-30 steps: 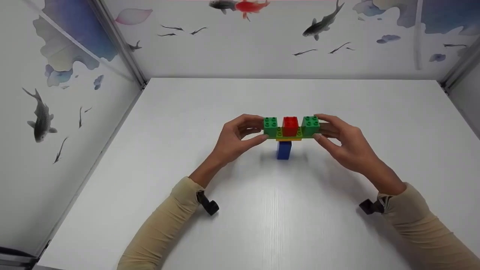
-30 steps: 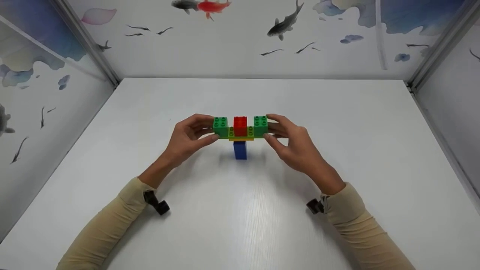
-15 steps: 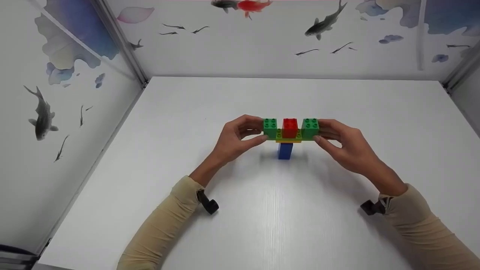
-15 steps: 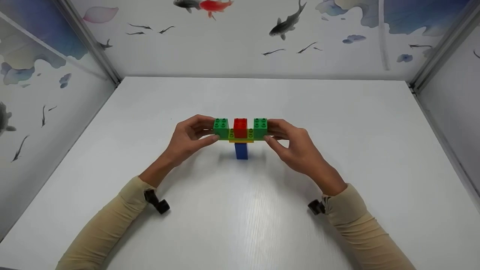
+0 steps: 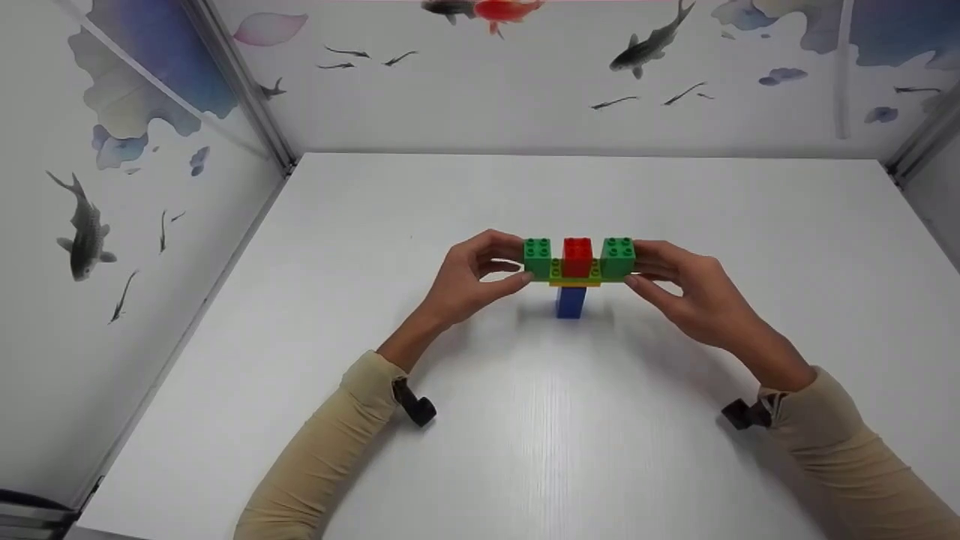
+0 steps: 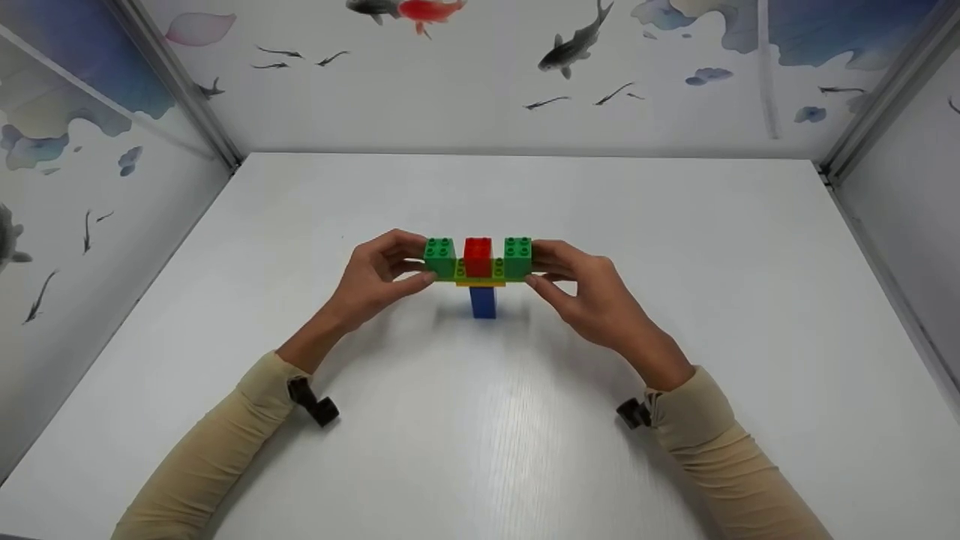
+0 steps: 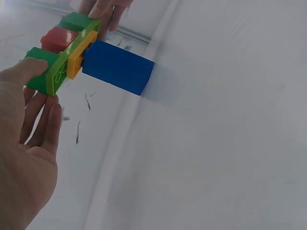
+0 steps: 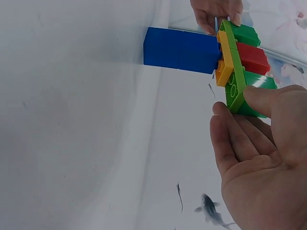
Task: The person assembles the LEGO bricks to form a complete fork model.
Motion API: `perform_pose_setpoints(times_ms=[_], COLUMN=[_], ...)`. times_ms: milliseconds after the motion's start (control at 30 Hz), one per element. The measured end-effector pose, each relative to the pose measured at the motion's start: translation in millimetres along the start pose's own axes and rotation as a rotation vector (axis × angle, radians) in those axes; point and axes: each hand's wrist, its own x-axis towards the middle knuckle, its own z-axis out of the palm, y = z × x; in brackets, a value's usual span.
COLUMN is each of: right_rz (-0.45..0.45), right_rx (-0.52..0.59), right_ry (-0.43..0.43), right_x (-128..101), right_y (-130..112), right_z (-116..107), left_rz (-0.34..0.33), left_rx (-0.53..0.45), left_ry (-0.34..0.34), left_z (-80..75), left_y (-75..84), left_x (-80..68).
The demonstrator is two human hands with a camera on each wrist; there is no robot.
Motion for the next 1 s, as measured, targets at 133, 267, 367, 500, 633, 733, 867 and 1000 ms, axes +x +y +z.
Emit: perform_pose_setpoints(times_ms=[133, 267, 367, 500, 633, 733, 867, 1000], right_rz=[-0.001, -0.002, -0.002, 0.004, 0.014, 0.018, 0.008, 0.003], right_rx=[-0.010, -0.016, -0.022, -0.025, -0.032, -0.037, -0.037, -0.036], right_ry=[-0.002, -0.001, -0.003, -0.008, -0.013, -0.016, -0.020, -0.020], right_x=[-0.1, 0.2, 0.4, 0.7, 0.8, 0.8, 0.9, 0.2], right_y=[1.0, 2.1, 2.6, 3.0, 3.6, 3.9, 4.1, 4.8], right_z=[0.0, 0.3, 0.4, 0.2, 0.2, 0.2, -0.2, -0.7], left_rz=[0.000, -0.002, -0.005, -0.001, 0.003, 0.006, 0.007, 0.007], left_rx=[0.005, 0.012, 0.018, 0.033, 0.040, 0.037, 0.031, 0.020], left_ry=[-0.010, -0.012, -0.011, -0.010, -0.008, -0.007, -0.011, -0.013], left_z=[-0.3, -0.3, -0.4, -0.6, -0.6, -0.5, -0.7, 0.1], left_y=[-1.0, -1.3, -1.1, -1.1, -1.5, -1.4, -1.3, -1.9], left_x=[-0.2, 0.0, 0.1, -0.1, -0.6, -1.1, -1.6, -1.1])
